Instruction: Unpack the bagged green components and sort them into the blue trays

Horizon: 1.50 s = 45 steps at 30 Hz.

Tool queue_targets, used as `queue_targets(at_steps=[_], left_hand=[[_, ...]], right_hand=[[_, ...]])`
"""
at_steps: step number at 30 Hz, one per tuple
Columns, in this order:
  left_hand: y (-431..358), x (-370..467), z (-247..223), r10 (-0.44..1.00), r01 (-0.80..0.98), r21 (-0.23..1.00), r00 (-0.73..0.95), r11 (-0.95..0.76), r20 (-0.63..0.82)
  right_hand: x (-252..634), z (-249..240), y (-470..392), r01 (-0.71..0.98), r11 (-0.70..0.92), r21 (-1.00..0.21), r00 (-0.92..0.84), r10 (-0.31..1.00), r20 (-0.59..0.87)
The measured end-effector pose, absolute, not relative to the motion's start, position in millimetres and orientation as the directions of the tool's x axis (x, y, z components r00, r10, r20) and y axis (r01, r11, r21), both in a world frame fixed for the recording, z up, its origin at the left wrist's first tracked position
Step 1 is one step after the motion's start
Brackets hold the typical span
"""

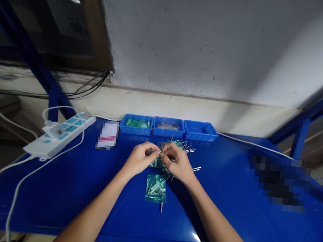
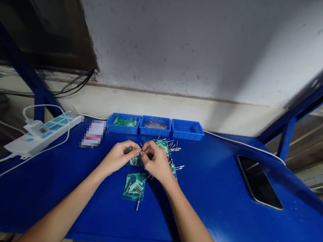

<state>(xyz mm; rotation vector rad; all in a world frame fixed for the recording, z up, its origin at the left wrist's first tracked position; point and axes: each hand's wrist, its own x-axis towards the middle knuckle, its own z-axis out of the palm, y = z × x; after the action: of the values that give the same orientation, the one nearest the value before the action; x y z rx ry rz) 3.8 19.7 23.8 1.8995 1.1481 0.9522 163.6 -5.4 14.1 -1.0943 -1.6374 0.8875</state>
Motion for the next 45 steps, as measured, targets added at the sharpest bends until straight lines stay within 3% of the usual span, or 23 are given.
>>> queue_targets(at_steps=[14, 23, 29, 35, 45], left_hand=[[20.8, 4.0, 20.3, 0.938, 0.296, 0.930, 0.327, -0.216, 0.114], [20.4, 3.8, 19.5, 0.922, 0.120, 0.990, 0.387, -0.076, 0.024], [19.3, 5.0, 21.4, 0.925, 0.049, 0.999, 0.381, -0.019, -0.001], [20.7, 5.6, 16.5, 0.929, -0.023, 1.000, 0.370, 0.012, -0.003], [19.4, 9.6, 16.2, 0.935, -0.190, 0.964, 0.334, 0.188, -0.116]], right_hand=[[164.7, 11.5, -4.0, 0.319, 0.362, -0.876, -0.157, 0.932, 0.328], [164.5, 12.2, -2.6, 0.087, 0.214, -0.973, -0.177, 0.964, 0.197], [165.8, 12.5, -2.3, 0.054, 0.228, -0.972, -0.181, 0.960, 0.215], [166.6, 10.8, -3.9, 0.199, 0.321, -0.926, -0.174, 0.941, 0.289], [165.2, 16.0, -10.0, 0.494, 0.506, -0.707, -0.197, 0.857, 0.476]])
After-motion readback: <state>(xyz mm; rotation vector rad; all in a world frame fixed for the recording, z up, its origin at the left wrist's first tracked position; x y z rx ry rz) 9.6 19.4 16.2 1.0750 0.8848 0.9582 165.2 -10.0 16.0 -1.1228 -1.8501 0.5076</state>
